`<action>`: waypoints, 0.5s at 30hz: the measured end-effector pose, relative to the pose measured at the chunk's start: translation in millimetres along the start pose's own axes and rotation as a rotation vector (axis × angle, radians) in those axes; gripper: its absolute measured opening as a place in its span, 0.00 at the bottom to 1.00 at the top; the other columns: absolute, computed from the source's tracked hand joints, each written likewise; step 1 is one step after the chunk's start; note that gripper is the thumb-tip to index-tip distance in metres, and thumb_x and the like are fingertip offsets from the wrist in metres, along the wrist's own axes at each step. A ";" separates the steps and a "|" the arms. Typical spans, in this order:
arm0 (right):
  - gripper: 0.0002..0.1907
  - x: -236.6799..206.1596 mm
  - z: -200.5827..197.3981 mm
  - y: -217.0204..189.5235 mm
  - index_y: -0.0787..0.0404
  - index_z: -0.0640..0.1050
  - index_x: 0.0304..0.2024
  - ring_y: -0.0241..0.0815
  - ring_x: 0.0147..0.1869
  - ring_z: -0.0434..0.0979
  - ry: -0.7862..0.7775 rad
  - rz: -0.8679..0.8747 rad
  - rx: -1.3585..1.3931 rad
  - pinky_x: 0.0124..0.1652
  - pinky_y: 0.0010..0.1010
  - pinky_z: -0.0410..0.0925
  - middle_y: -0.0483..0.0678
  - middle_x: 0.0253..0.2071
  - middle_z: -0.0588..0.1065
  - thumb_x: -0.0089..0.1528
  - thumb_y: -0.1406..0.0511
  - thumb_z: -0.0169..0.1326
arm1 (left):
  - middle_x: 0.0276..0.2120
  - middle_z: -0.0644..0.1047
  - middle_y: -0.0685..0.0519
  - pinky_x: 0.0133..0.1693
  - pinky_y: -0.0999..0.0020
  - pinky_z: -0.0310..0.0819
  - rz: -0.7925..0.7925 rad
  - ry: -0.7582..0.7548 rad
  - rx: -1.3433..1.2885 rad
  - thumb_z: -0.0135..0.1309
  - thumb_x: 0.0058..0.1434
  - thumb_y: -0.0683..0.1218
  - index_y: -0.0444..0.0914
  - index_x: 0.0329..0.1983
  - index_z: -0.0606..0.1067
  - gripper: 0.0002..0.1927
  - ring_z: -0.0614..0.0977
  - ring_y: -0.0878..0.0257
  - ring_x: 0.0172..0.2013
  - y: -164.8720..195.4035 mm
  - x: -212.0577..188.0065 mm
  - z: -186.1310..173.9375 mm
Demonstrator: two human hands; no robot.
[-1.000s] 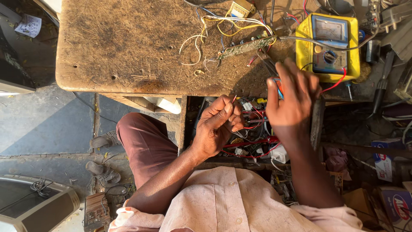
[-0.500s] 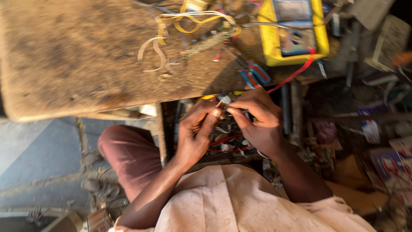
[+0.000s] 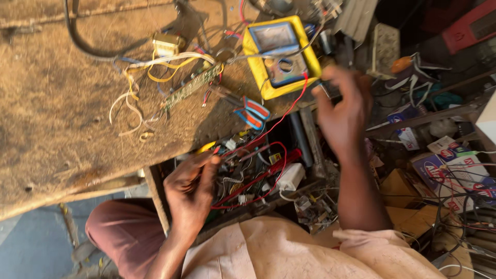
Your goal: The person uses a soldering iron to solder wires on a circuit board, then uses pliers to strip and twist wires, and finally solders the wires again. The work is performed at a cluttered workbench with various electronic components and tools visible.
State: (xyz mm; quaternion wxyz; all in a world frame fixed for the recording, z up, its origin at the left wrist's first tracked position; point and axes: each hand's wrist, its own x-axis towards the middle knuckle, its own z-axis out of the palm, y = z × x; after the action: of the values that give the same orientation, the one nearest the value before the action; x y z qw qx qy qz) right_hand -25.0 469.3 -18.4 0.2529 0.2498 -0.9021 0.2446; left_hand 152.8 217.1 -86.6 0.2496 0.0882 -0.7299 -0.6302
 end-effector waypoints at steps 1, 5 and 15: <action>0.24 7.2 0.0 18.3 0.61 0.75 0.59 0.55 0.63 0.73 0.000 0.020 -0.187 0.61 0.49 0.66 0.52 0.56 0.77 0.64 0.73 0.68 | 0.38 0.84 0.50 0.45 0.71 0.76 -0.007 0.005 0.012 0.60 0.67 0.38 0.33 0.44 0.82 0.05 0.83 0.66 0.38 1.7 1.6 -3.7; 0.37 24.1 8.4 64.4 0.60 0.69 0.66 0.59 0.65 0.66 -0.151 0.159 -0.164 0.58 0.52 0.64 0.53 0.59 0.75 0.56 0.72 0.68 | 0.40 0.83 0.50 0.46 0.72 0.74 -0.011 0.033 0.022 0.59 0.66 0.39 0.32 0.47 0.81 0.08 0.80 0.66 0.40 10.0 7.0 -10.0; 0.32 24.2 16.7 93.3 0.62 0.75 0.61 0.59 0.57 0.72 -0.199 0.049 -0.206 0.60 0.53 0.64 0.56 0.51 0.76 0.56 0.67 0.71 | 0.36 0.80 0.52 0.41 0.72 0.73 0.008 0.036 0.075 0.61 0.65 0.38 0.34 0.46 0.82 0.07 0.79 0.65 0.36 14.5 8.7 -4.0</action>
State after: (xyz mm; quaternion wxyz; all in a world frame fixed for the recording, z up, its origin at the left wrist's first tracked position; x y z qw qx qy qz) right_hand -102.3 522.4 -46.3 0.1801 0.2233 -0.9490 0.1309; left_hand 149.9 212.5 -70.1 0.2614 0.1060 -0.7489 -0.5996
